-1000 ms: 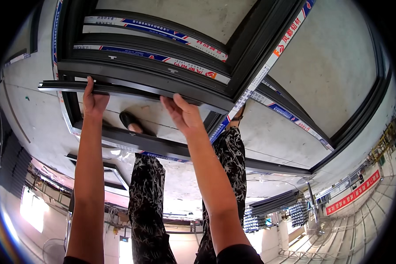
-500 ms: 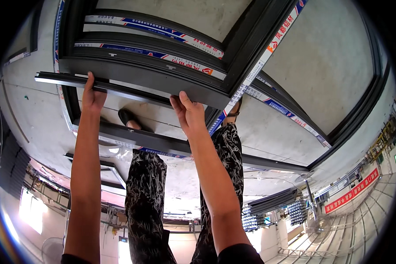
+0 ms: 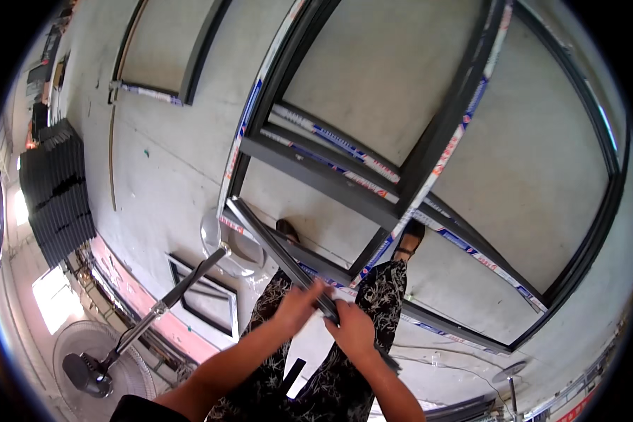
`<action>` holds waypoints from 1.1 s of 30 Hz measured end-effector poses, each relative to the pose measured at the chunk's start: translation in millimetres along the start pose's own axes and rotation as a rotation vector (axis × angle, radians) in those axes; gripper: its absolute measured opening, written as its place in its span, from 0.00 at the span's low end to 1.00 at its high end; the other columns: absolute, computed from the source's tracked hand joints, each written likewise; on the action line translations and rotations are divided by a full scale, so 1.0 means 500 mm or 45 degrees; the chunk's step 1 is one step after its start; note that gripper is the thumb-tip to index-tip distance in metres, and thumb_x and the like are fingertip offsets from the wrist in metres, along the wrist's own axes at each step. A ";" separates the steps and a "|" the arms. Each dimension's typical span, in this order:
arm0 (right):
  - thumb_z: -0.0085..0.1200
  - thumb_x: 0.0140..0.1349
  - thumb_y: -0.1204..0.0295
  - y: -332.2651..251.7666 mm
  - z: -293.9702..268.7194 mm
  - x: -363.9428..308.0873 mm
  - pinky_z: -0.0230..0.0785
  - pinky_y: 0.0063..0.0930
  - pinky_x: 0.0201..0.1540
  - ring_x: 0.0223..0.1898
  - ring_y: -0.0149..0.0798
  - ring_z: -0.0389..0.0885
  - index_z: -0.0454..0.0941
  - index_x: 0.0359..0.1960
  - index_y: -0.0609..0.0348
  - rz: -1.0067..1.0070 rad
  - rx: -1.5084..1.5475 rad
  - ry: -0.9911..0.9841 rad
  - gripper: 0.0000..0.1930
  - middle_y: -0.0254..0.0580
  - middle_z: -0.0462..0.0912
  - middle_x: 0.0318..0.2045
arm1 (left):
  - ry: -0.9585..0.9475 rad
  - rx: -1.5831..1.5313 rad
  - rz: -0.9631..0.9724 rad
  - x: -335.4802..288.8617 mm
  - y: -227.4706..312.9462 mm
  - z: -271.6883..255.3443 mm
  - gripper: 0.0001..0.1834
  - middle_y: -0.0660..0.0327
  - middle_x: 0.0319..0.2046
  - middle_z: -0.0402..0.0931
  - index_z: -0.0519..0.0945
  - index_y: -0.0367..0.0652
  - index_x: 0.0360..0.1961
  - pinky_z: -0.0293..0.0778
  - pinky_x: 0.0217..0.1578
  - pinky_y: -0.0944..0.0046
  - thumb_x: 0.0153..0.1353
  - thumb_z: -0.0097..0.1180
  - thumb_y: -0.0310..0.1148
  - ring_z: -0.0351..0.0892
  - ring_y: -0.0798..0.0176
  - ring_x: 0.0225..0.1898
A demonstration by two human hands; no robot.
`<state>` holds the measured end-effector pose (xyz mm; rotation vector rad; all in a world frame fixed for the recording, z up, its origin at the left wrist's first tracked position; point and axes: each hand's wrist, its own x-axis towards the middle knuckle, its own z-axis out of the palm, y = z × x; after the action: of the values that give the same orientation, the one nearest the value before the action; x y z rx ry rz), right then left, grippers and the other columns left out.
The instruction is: The person uses a control panel to operate a large cutting machine, lowers the saw to cut a metal profile, and then measures several metal frames on the floor using a long measuring tool.
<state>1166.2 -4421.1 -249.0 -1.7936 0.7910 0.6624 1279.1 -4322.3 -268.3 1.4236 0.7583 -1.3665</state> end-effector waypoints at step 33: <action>0.60 0.49 0.62 0.199 -0.622 -0.454 0.66 0.34 0.28 0.25 0.46 0.76 0.75 0.35 0.62 0.521 0.519 0.873 0.18 0.48 0.77 0.21 | -2.241 -0.218 0.291 -0.745 0.382 0.915 0.20 0.56 0.22 0.72 0.75 0.35 0.27 0.71 0.20 0.62 0.61 0.49 0.44 0.75 0.55 0.21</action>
<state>969.2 -4693.1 -35.6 -1.4806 1.6542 0.0927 1229.6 -4738.6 188.6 -0.1578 -0.4492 -1.6631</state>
